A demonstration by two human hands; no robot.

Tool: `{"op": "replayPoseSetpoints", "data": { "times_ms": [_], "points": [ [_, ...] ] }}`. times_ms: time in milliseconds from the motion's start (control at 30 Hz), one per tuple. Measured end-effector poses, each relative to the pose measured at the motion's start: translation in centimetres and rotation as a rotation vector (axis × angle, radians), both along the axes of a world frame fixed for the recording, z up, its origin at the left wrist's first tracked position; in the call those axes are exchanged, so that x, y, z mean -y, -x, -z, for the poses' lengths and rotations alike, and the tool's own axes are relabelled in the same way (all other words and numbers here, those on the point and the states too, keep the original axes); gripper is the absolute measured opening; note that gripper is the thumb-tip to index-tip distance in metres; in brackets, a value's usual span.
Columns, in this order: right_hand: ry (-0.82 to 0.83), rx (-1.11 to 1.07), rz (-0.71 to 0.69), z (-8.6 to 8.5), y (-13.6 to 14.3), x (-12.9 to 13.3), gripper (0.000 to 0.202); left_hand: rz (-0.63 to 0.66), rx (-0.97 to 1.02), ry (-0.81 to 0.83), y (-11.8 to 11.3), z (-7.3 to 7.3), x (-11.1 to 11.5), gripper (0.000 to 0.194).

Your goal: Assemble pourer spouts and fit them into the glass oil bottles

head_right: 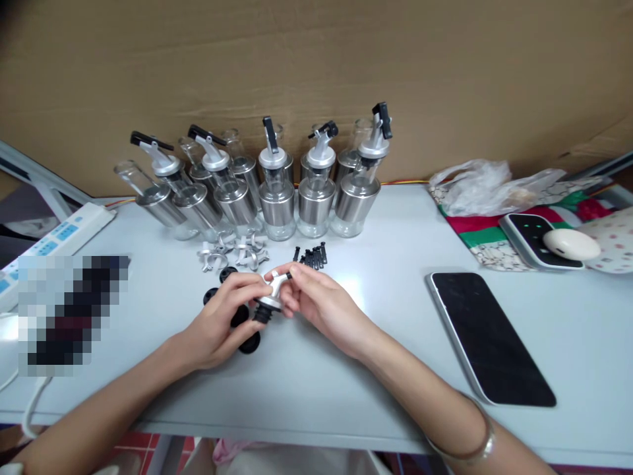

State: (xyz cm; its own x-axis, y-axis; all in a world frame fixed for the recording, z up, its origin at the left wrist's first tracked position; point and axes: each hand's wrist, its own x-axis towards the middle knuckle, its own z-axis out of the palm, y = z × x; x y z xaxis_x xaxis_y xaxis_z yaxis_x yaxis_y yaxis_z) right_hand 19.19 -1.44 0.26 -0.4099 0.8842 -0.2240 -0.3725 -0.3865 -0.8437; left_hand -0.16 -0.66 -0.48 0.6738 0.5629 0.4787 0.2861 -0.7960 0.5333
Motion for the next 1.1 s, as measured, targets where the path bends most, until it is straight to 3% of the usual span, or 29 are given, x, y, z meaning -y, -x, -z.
{"op": "replayPoseSetpoints", "data": {
  "times_ms": [100,167,367,533,800,900,1100],
  "points": [
    [-0.181,0.339,0.155,0.2,-0.2,0.0,0.03,-0.052,-0.032,0.018,0.0,0.0,-0.1,0.033],
    [-0.296,0.47,0.187,0.3,-0.4,0.1,0.026,-0.09,-0.07,0.008,0.1,-0.2,-0.1,0.033],
    [-0.446,0.627,0.035,0.0,-0.4,0.5,0.022,-0.166,-0.105,-0.077,0.1,-0.5,0.0,0.034],
    [-0.576,0.799,0.03,0.0,-0.1,0.7,0.016,-0.208,-0.095,-0.087,-0.1,-0.3,0.0,0.022],
    [-0.485,0.645,0.004,-0.1,0.1,0.6,0.01,-0.247,-0.161,-0.066,-0.2,-0.6,0.2,0.023],
    [-0.494,0.611,0.038,0.0,0.1,0.7,0.012,-0.308,-0.163,0.015,-0.3,-0.5,0.3,0.019],
    [-0.571,0.618,0.019,-0.1,0.2,1.0,0.025,-0.263,-0.195,0.103,-0.3,-0.7,0.3,0.015]
  ]
}}
